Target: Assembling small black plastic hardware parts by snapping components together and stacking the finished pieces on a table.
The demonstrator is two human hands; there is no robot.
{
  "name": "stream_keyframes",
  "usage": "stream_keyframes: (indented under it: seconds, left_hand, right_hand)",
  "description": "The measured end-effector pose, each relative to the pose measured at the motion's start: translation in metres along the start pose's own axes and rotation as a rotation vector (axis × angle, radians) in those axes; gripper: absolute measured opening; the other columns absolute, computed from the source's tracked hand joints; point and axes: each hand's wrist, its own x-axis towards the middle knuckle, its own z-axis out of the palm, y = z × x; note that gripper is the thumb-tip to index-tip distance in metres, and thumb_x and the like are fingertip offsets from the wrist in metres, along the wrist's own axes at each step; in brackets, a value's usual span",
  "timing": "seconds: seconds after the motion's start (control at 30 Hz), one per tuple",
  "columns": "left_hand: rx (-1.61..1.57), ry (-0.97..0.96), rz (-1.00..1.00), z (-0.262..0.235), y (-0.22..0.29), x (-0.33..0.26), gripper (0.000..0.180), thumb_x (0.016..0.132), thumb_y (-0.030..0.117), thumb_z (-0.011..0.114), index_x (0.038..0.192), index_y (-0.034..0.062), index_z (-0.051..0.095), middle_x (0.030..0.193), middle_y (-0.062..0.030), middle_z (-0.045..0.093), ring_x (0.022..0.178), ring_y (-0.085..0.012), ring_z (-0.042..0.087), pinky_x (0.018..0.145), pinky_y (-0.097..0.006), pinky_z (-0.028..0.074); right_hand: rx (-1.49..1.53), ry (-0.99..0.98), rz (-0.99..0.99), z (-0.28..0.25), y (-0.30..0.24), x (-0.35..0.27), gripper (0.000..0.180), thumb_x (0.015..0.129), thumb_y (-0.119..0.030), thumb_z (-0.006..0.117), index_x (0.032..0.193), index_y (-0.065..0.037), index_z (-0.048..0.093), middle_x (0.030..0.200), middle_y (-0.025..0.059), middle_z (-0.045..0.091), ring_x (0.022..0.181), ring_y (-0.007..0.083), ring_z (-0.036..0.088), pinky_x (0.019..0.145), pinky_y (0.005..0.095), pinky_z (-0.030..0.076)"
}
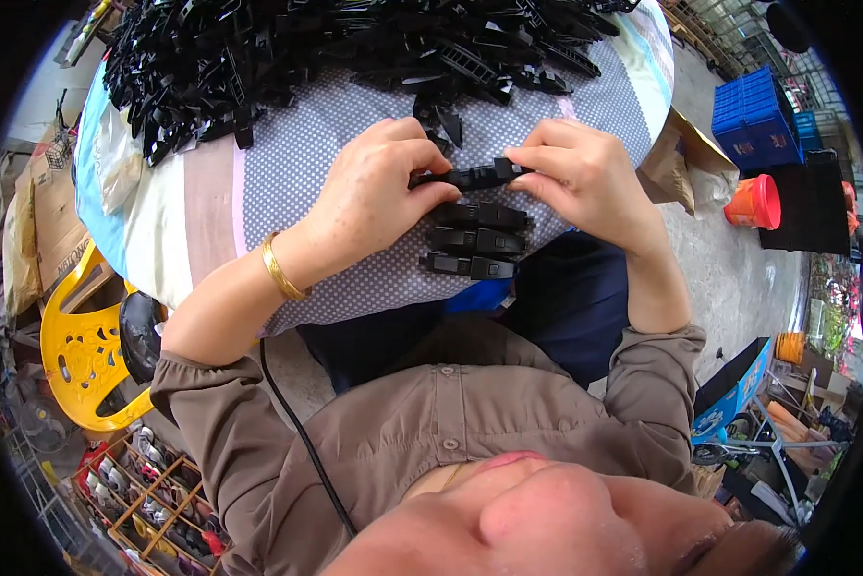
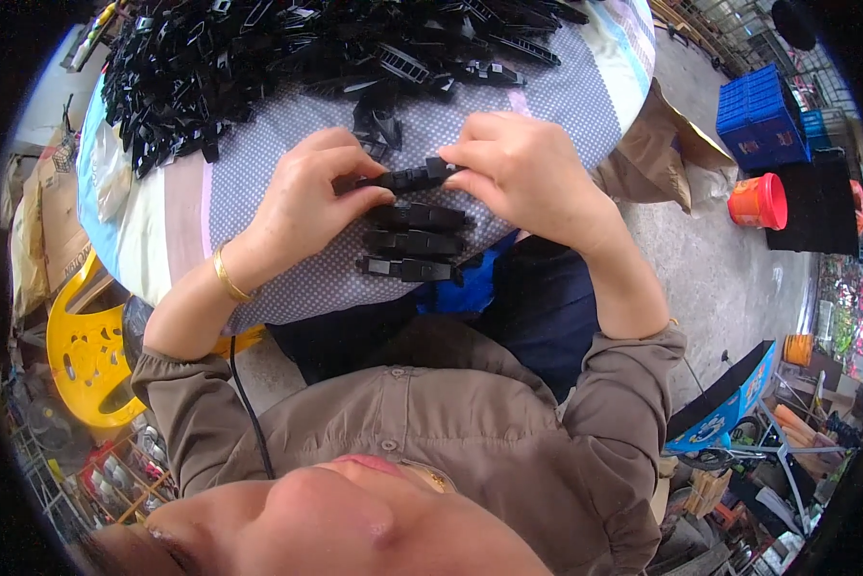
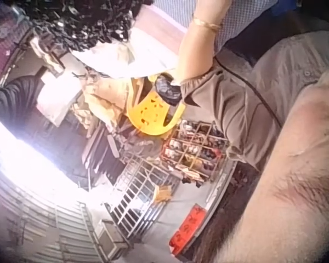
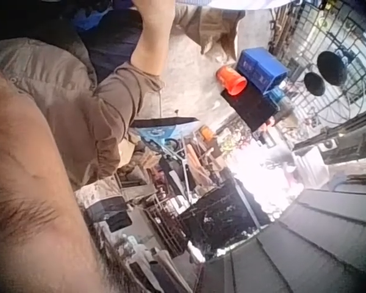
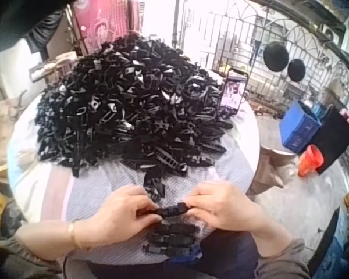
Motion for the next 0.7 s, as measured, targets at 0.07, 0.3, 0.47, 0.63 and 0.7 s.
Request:
stream_keyframes:
  seconds: [0.07,0.3,0.47,0.63,0.7]
  left_hand:
    - [-0.014,-0.004,0.003,0.0,0.0,0.001,0.017,0.073,0.016,0.077,0.08,0.0016,0.07,0.081,-0.0074,0.061,0.08,-0.026,0.059,0.071,-0.036,0.049]
    - [-0.05,-0.016,0.03,0.003,-0.001,0.004,0.017,0.072,0.014,0.076,0.08,0.0009,0.069,0.082,-0.0081,0.062,0.082,-0.0271,0.059,0.072,-0.036,0.049]
    - [-0.163,-0.165,-0.029,-0.015,0.005,0.013,0.022,0.076,0.019,0.077,0.087,0.0022,0.07,0.083,-0.0088,0.063,0.081,-0.0244,0.062,0.07,-0.033,0.05]
    - [0.339,0.322,0.123,-0.026,-0.053,0.023,0.026,0.078,0.017,0.075,0.101,0.0059,0.069,0.096,-0.0086,0.062,0.092,-0.0261,0.06,0.079,-0.035,0.051]
    - [0.419,0.255,0.121,-0.024,-0.059,0.027,0.03,0.077,0.013,0.074,0.105,0.0061,0.066,0.099,-0.008,0.061,0.098,-0.0279,0.057,0.084,-0.036,0.05]
  right_hand:
    - [0.002,-0.007,0.007,0.0,-0.002,0.0,0.024,0.07,-0.009,0.076,0.092,-0.001,0.069,0.081,0.0099,0.063,0.074,0.0265,0.062,0.063,0.0337,0.049]
    - [0.172,0.017,-0.039,0.02,-0.004,0.012,0.022,0.069,-0.004,0.075,0.089,0.002,0.067,0.08,0.0106,0.062,0.073,0.0279,0.061,0.061,0.0332,0.049]
    - [0.328,-0.13,0.005,0.011,0.004,0.003,0.022,0.075,-0.007,0.075,0.094,0.001,0.068,0.083,0.01,0.063,0.072,0.0213,0.061,0.06,0.0301,0.048]
    - [0.156,0.177,0.075,0.027,-0.003,0.02,0.029,0.082,-0.015,0.073,0.108,-0.004,0.068,0.094,0.0087,0.065,0.077,0.0201,0.064,0.064,0.0272,0.051]
    - [0.009,0.205,0.033,0.038,0.003,0.03,0.029,0.081,-0.015,0.072,0.108,-0.005,0.068,0.095,0.009,0.065,0.079,0.022,0.064,0.066,0.0288,0.052]
